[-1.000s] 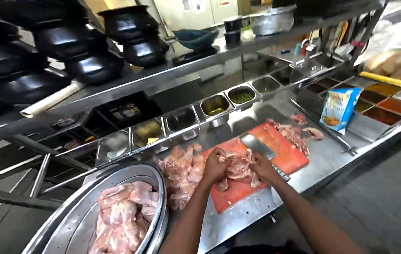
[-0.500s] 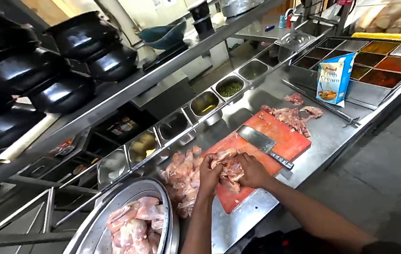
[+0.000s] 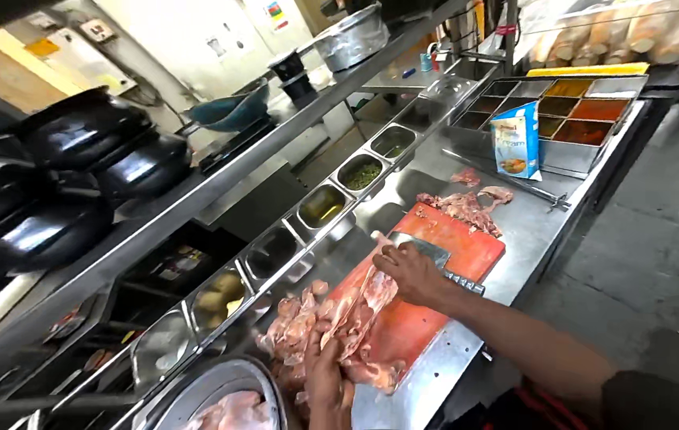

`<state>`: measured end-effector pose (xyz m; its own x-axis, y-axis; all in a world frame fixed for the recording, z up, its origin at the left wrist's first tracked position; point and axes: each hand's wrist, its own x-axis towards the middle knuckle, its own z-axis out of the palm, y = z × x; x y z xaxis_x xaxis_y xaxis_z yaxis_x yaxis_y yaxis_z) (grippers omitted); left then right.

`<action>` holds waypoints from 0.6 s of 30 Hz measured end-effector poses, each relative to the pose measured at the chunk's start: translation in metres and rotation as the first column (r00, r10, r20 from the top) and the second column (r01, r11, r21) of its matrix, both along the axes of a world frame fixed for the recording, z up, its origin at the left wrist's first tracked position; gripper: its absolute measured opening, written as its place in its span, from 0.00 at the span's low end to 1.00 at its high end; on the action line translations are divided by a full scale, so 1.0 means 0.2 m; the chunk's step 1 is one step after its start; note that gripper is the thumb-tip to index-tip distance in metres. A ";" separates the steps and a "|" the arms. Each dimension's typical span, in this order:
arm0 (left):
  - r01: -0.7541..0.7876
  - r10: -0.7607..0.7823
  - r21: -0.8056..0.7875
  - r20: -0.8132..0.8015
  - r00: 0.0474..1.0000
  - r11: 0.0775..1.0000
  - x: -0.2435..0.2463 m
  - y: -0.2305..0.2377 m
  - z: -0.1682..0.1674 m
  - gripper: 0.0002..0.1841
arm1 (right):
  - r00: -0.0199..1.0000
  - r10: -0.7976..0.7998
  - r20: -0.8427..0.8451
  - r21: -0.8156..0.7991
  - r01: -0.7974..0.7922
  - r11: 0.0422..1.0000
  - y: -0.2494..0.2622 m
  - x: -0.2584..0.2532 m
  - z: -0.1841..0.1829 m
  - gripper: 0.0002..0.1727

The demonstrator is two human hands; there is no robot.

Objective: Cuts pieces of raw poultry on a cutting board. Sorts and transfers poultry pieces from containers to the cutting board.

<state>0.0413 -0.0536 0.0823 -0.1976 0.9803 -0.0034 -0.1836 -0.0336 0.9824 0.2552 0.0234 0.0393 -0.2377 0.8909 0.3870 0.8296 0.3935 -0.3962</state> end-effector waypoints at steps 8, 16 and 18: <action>0.006 -0.005 -0.018 0.048 0.999 1.000 0.02 0.04 -0.05 0.10 | 0.992 -0.072 0.102 0.087 0.064 0.994 0.10 0.08 -0.05 0.41; -0.081 0.080 0.021 0.064 0.995 0.996 -0.14 -0.09 -0.02 0.11 | 0.986 -0.160 0.049 -0.109 0.164 0.980 0.18 0.22 -0.06 0.44; -0.071 0.067 0.065 0.057 0.996 0.995 -0.32 -0.16 0.01 0.14 | 0.957 -0.287 0.035 -0.139 0.289 0.947 0.26 0.37 -0.06 0.45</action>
<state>-0.0223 -0.0859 0.0845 -0.2660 0.9627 0.0489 -0.2323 -0.1133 0.9660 0.3300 0.0748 0.0275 0.0323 0.9675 0.2507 0.9050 0.0782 -0.4183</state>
